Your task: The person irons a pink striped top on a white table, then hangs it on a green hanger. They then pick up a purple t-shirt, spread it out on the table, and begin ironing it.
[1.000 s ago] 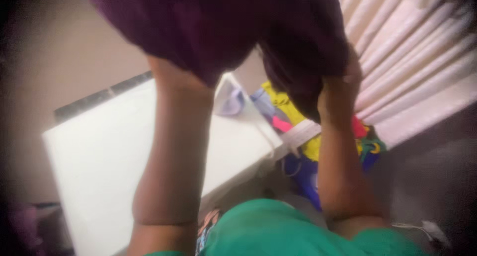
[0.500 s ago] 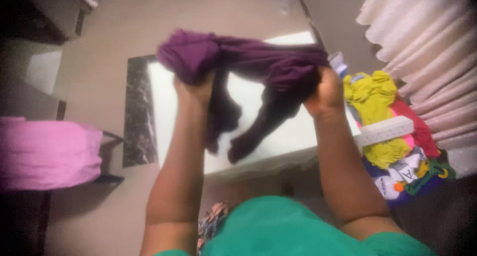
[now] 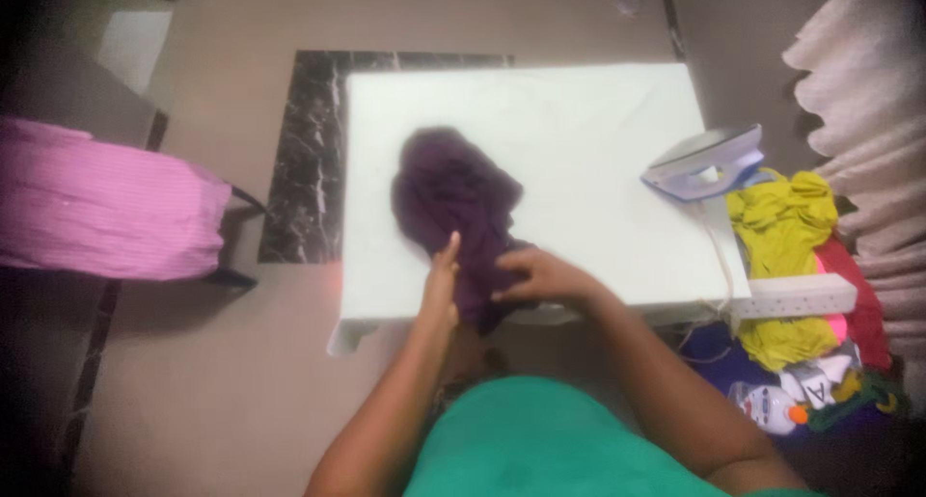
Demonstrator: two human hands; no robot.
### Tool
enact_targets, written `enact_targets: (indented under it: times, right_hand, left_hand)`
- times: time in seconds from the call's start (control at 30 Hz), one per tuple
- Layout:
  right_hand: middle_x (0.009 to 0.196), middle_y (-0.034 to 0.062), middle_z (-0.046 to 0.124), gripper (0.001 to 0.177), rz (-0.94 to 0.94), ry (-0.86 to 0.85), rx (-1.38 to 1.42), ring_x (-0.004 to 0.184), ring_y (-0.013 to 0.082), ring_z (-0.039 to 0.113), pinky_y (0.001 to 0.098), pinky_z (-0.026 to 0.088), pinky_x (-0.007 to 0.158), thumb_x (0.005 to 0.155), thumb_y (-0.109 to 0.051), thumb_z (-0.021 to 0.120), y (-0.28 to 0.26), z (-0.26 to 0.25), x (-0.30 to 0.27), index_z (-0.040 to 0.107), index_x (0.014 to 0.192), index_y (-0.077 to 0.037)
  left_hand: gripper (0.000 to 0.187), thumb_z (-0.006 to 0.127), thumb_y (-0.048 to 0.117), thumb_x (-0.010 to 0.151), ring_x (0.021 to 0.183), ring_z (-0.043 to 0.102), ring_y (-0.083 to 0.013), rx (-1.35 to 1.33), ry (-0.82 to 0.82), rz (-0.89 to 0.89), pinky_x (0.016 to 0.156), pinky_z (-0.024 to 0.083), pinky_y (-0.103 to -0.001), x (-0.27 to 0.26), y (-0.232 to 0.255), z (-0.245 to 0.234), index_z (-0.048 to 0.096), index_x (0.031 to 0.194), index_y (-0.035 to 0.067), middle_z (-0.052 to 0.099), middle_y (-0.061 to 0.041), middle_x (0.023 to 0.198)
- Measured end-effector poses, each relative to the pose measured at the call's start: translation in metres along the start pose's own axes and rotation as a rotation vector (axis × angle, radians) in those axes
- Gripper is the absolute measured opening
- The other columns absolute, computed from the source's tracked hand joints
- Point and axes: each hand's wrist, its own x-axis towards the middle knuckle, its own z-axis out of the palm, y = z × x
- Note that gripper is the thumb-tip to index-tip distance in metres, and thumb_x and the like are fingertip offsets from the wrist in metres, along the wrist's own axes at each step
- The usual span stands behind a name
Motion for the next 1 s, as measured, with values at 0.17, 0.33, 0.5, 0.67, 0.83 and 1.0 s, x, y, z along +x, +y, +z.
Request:
enact_targets:
  times: [0.17,0.33,0.5,0.67,0.83,1.0]
  right_hand:
    - [0.126,0.0115,0.067,0.052,-0.479,-0.226,-0.140,0.118,0.0266,0.064,0.0420,0.051,0.103,0.084,-0.037,0.079,-0.008,0.015,0.014,0.069,0.124,-0.005]
    - [0.136,0.0109,0.062,0.050,-0.473,-0.285,-0.106,0.125,0.0248,0.059,0.0411,0.048,0.107,0.087,-0.038,0.075,-0.008,-0.018,0.024,0.068,0.124,-0.006]
    - [0.111,0.0154,0.077,0.035,-0.316,-0.078,0.152,0.104,0.0222,0.072,0.0399,0.056,0.098,0.088,-0.035,0.073,0.001,-0.043,0.036,0.075,0.103,-0.003]
    - [0.095,0.0168,0.077,0.034,-0.047,0.100,0.257,0.080,0.0186,0.074,0.0358,0.061,0.081,0.096,-0.036,0.068,0.005,-0.039,0.071,0.073,0.092,-0.003]
    - [0.093,0.0044,0.061,0.023,-0.013,0.223,0.466,0.083,0.0156,0.057,0.0359,0.050,0.075,0.092,-0.030,0.071,-0.018,-0.012,0.087,0.062,0.105,-0.013]
    - [0.102,0.0051,0.064,0.022,-0.230,0.271,0.900,0.099,0.0183,0.061,0.0333,0.050,0.088,0.089,-0.014,0.075,-0.031,-0.003,0.097,0.058,0.103,-0.010]
  left_hand:
    - [0.077,0.071,0.018,0.084,0.105,0.070,-0.0339,0.193,0.086,-0.132,0.084,0.061,-0.046,-0.032,0.032,0.016,0.032,0.151,0.014,0.064,-0.022,0.126]
    - [0.063,0.059,0.004,0.088,0.110,0.068,-0.0358,-0.044,-0.181,-0.002,0.092,0.061,-0.047,-0.035,0.049,-0.003,0.045,0.149,0.002,0.062,-0.022,0.128]
    - [0.062,0.053,0.003,0.085,0.114,0.067,-0.0363,-0.281,-0.251,0.055,0.101,0.055,-0.050,-0.041,0.047,-0.007,0.045,0.147,0.004,0.062,-0.021,0.132]
    - [0.062,0.053,0.000,0.085,0.115,0.067,-0.0355,-0.261,-0.220,0.142,0.103,0.056,-0.049,-0.050,0.056,-0.009,0.049,0.147,0.000,0.064,-0.022,0.131]
    - [0.056,0.054,-0.001,0.087,0.110,0.069,-0.0353,-0.075,-0.087,0.156,0.099,0.057,-0.048,-0.055,0.077,-0.009,0.053,0.144,-0.003,0.067,-0.022,0.126]
    - [0.040,0.058,0.010,0.095,0.103,0.072,-0.0305,0.247,-0.081,0.187,0.092,0.059,-0.042,-0.055,0.127,-0.007,0.061,0.133,-0.003,0.074,-0.018,0.114]
